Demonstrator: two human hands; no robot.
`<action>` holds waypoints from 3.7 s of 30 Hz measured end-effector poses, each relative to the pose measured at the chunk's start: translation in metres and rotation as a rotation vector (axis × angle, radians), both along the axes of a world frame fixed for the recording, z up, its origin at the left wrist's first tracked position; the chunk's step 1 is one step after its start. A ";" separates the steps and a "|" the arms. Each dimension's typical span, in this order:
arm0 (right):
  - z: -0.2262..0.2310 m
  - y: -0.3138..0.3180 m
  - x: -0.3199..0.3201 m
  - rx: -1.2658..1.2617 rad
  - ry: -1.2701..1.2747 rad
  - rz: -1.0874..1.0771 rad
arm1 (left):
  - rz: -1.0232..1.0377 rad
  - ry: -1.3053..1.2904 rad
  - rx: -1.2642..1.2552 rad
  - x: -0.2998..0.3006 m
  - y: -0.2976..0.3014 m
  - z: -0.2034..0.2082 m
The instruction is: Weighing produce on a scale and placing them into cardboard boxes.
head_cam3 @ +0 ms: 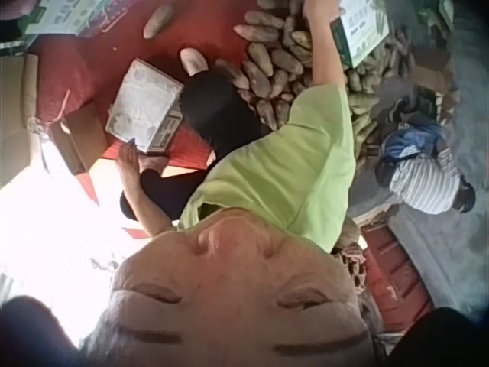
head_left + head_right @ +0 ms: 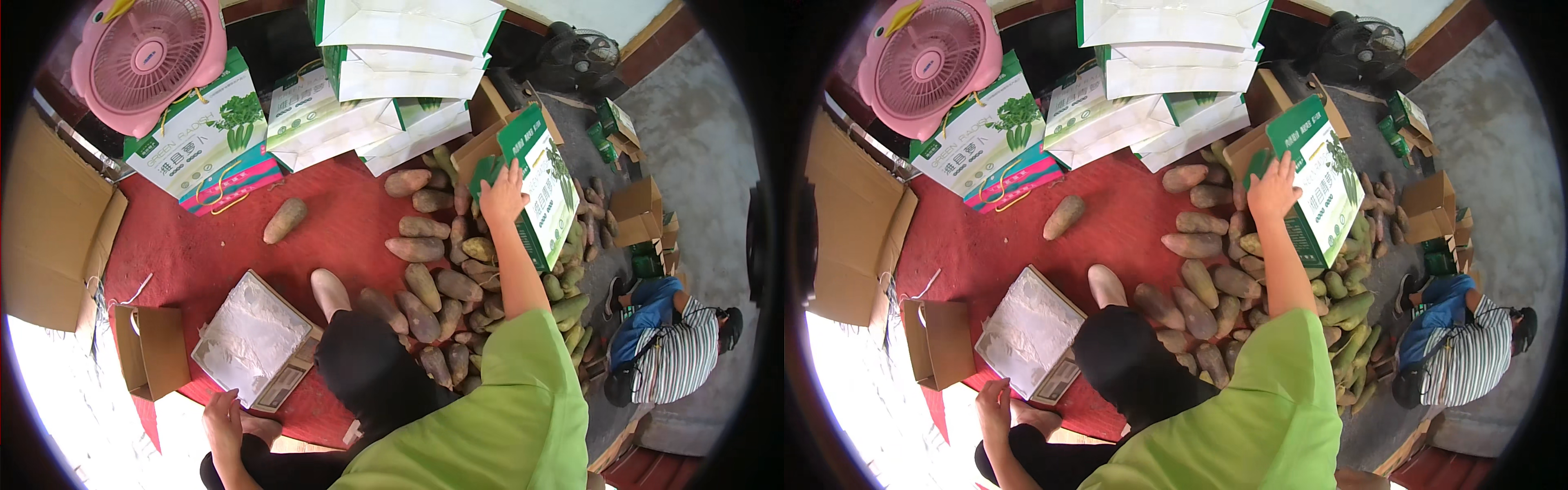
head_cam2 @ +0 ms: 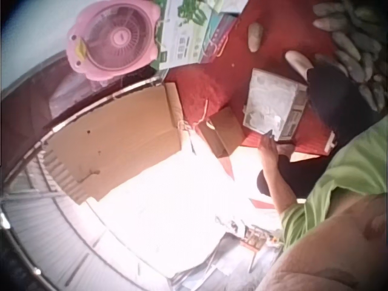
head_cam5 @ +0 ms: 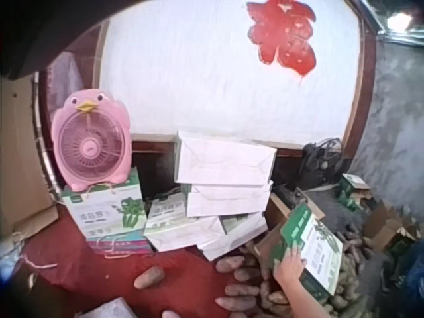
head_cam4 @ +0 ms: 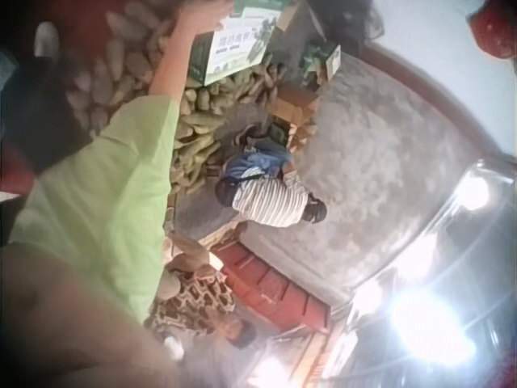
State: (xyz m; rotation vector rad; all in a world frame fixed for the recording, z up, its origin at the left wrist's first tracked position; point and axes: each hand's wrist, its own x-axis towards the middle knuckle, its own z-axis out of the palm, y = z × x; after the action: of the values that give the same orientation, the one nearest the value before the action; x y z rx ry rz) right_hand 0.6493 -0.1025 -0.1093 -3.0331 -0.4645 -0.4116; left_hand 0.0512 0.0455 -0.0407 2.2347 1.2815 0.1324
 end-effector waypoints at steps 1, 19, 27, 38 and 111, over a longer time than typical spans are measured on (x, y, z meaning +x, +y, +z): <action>0.009 -0.016 -0.007 0.031 -0.054 -0.004 | -0.004 -0.012 0.002 -0.002 0.000 0.000; 0.201 -0.153 -0.028 1.200 -0.076 0.272 | -0.013 -0.124 0.116 -0.031 -0.023 0.027; 0.242 -0.039 -0.126 0.979 0.101 0.922 | 0.044 -0.184 0.189 -0.044 -0.023 0.031; 0.260 0.127 -0.274 1.092 0.552 1.550 | 0.170 -0.248 0.572 -0.041 -0.028 0.068; 0.087 0.127 -0.258 0.674 1.237 1.067 | 0.235 0.044 0.384 -0.055 -0.041 0.045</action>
State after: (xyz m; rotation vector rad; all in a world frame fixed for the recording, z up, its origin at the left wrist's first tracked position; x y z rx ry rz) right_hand 0.3917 0.0247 -0.0226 -1.5269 -1.2402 1.0210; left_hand -0.0036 0.0049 0.0038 2.3985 1.6556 0.4533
